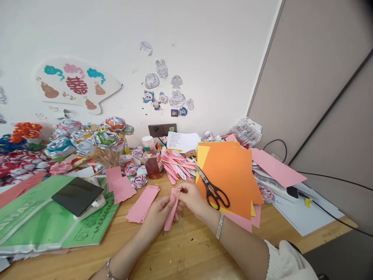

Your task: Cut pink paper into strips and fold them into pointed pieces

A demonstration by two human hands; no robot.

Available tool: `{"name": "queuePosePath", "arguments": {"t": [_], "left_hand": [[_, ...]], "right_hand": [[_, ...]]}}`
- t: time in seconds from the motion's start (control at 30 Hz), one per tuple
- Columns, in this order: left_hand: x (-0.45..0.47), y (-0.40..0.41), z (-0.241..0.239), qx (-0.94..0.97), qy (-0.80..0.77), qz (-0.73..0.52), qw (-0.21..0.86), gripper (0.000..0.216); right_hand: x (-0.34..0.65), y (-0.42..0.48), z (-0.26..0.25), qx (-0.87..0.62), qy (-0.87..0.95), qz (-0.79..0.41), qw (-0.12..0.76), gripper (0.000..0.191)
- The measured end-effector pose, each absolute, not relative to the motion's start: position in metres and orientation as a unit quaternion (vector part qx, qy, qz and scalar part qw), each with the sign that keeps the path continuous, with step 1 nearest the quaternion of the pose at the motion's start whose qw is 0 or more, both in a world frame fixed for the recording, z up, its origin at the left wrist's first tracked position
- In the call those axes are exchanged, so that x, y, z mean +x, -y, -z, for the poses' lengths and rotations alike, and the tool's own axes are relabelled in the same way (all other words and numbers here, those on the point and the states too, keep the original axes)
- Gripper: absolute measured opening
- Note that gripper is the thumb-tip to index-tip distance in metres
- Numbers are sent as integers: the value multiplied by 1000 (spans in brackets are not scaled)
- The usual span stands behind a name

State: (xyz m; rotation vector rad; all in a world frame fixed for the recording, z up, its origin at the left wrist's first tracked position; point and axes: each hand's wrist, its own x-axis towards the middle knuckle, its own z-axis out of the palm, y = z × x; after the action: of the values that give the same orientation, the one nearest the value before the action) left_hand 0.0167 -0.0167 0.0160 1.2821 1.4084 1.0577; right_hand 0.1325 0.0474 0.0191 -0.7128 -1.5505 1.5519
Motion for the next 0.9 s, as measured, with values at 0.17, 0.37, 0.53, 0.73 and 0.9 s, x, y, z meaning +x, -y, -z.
{"name": "queuePosePath", "arguments": {"t": [0.17, 0.37, 0.53, 0.73, 0.9], "left_hand": [[17, 16, -18, 521, -570, -423, 474, 39], [25, 19, -28, 507, -594, -433, 451, 34], [27, 21, -34, 516, -592, -431, 444, 37], [21, 18, -27, 523, -589, -422, 449, 33], [17, 17, -23, 539, -581, -413, 449, 34]], "right_hand": [[132, -50, -16, -285, 615, -608, 413, 21], [133, -56, -9, -296, 635, -560, 442, 13], [135, -57, -11, -293, 655, -564, 408, 16], [135, -56, -15, -302, 652, -560, 411, 14], [135, -55, -17, -303, 638, -572, 418, 13]]}}
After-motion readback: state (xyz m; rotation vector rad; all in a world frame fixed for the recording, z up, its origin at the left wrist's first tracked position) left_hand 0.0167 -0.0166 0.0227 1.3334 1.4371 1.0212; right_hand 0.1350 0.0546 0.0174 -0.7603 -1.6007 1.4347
